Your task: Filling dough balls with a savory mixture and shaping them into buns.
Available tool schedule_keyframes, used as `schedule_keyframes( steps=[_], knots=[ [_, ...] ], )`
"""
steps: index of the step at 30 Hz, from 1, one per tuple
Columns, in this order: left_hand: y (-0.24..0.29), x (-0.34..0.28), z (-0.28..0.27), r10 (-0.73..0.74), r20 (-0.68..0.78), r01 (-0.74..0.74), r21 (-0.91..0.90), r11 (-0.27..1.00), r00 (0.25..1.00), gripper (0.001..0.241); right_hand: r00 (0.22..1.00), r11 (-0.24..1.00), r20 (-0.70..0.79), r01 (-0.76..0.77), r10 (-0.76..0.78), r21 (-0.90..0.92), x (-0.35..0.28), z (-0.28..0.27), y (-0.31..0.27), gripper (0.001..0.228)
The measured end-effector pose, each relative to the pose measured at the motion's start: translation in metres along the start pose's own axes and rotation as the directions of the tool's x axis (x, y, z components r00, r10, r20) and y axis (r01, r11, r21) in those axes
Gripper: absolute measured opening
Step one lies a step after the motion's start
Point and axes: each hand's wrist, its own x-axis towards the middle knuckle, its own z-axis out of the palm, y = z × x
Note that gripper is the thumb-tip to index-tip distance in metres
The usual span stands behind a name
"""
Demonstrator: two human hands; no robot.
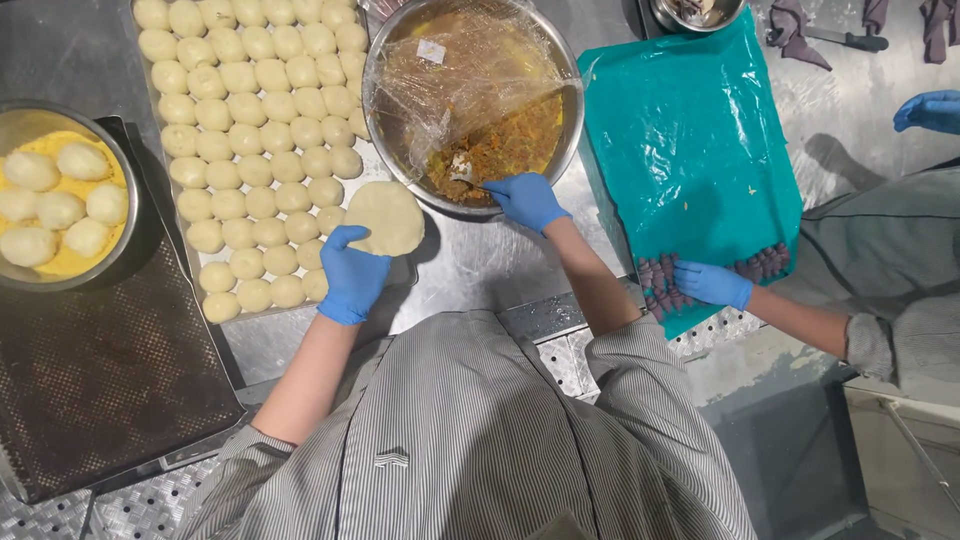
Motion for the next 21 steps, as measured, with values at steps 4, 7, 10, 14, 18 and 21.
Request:
schedule_keyframes(
  steps=[4,7,10,14,18,21],
  knots=[
    [-0.022,0.011,-0.023,0.174,0.138,-0.216,0.422,0.881,0.975,0.042,0.998,0.988,0.053,-0.029,0.021,0.152,-0.002,-0.003,0.013,0.031],
    [-0.017,0.027,-0.023,0.092,0.172,-0.136,0.263,0.955,0.981,0.053,0.996,0.922,0.064,-0.081,0.062,0.379,-0.006,-0.003,0.018,0.027],
    [-0.001,0.041,-0.009,-0.311,0.115,0.33,-0.413,0.849,0.943,0.063,0.984,0.793,0.083,-0.174,0.155,0.584,-0.01,-0.004,0.017,0.024],
    [-0.004,0.058,0.018,-0.389,0.074,0.381,-0.433,0.817,0.918,0.062,0.943,0.754,0.162,-0.331,0.292,0.567,-0.017,-0.009,0.014,0.026],
    [-0.032,0.085,0.04,-0.398,0.18,0.436,-0.41,0.801,0.9,0.061,0.952,0.653,-0.045,-0.174,0.304,0.737,-0.034,-0.03,-0.003,0.026],
    [-0.041,0.104,0.077,-0.39,0.272,0.474,-0.448,0.758,0.88,0.058,0.908,0.659,-0.233,-0.061,0.349,0.75,-0.043,-0.06,-0.039,0.028]
  ],
)
